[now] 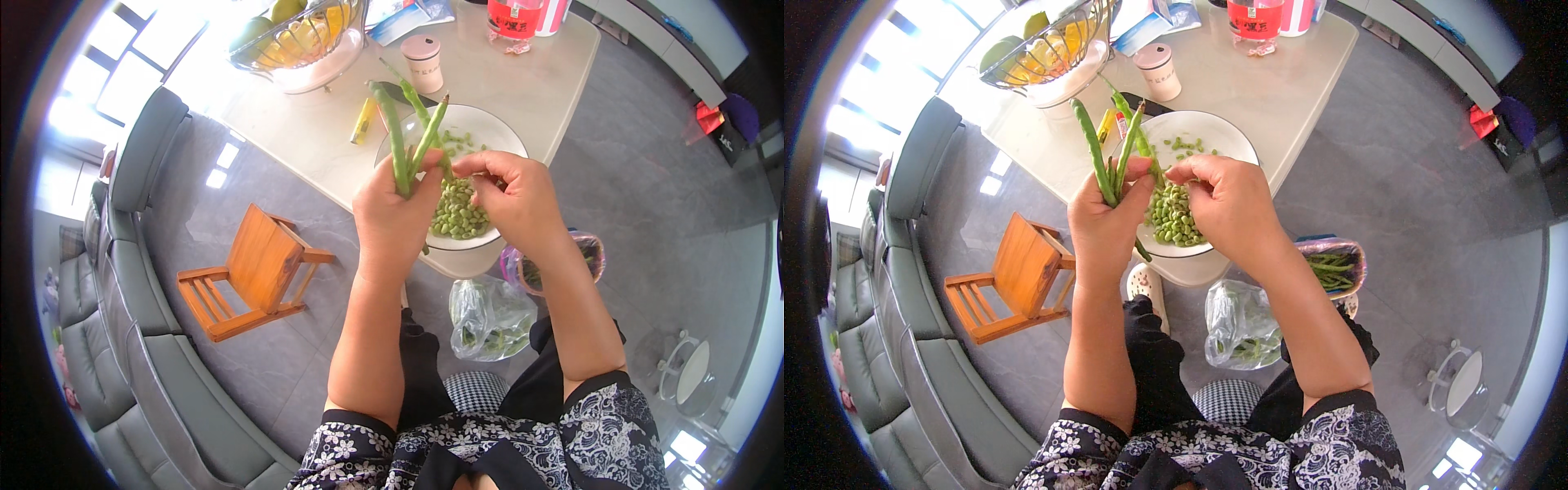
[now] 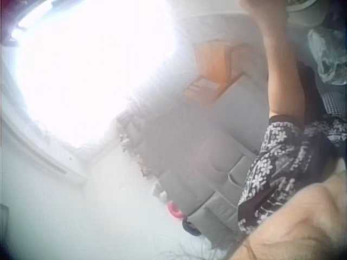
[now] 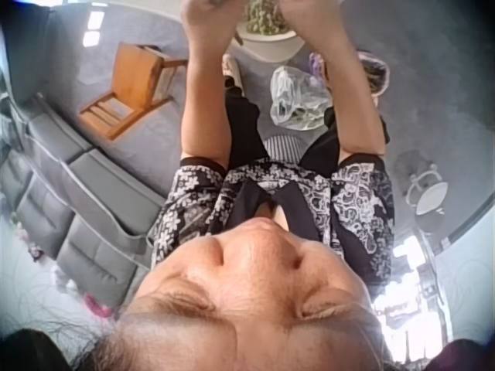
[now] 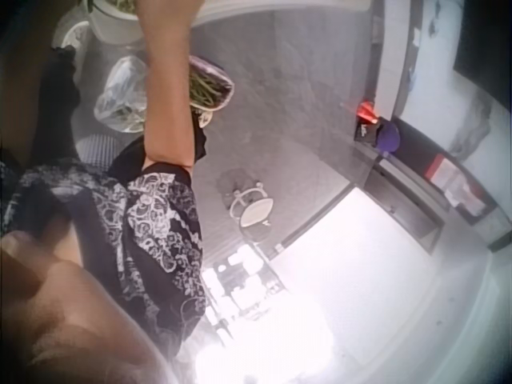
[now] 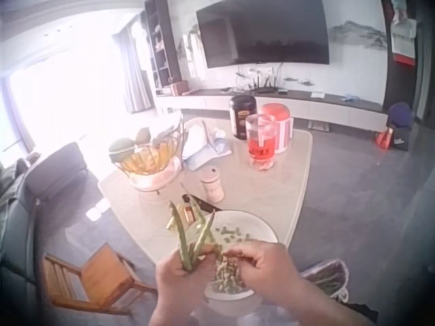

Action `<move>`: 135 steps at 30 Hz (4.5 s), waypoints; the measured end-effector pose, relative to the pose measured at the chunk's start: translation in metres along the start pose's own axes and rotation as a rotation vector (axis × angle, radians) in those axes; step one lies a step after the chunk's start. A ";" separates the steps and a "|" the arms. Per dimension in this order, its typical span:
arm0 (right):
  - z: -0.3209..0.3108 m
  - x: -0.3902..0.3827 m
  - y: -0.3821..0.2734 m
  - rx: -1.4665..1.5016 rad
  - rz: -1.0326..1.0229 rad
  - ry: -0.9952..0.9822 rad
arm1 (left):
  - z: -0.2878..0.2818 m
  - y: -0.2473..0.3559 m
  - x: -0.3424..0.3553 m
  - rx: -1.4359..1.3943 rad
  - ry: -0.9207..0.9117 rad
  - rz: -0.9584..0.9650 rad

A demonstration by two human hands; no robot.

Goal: The person is shelling green beans by hand, removing the beans from the pods and placing them into a white bowl on their lap.

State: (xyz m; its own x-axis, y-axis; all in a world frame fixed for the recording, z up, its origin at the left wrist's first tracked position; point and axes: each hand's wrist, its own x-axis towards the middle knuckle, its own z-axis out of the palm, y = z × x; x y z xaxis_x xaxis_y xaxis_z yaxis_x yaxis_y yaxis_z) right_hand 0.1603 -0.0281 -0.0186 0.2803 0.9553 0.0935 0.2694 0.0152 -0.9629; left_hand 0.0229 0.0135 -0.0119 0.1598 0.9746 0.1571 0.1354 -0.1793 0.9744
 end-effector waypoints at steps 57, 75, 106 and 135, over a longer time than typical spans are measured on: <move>-0.029 -0.017 -0.012 0.627 0.277 -0.117 | -0.003 0.011 -0.025 -0.477 -0.508 -0.259; -0.026 -0.014 -0.011 0.567 0.184 -0.078 | 0.007 0.013 -0.024 -0.379 -0.415 -0.335; -0.020 -0.009 -0.004 0.377 0.115 -0.061 | 0.024 0.016 -0.016 -0.123 -0.189 -0.071; -0.020 0.003 -0.002 0.521 0.229 -0.154 | 0.019 -0.006 -0.010 0.033 -0.161 0.106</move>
State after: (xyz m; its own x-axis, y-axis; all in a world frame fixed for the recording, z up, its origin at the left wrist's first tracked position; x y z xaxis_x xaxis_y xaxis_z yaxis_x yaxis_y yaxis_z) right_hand 0.1790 -0.0311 -0.0118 0.1307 0.9826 -0.1319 -0.2814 -0.0908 -0.9553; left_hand 0.0394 0.0020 -0.0221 0.3294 0.9161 0.2285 0.1405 -0.2869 0.9476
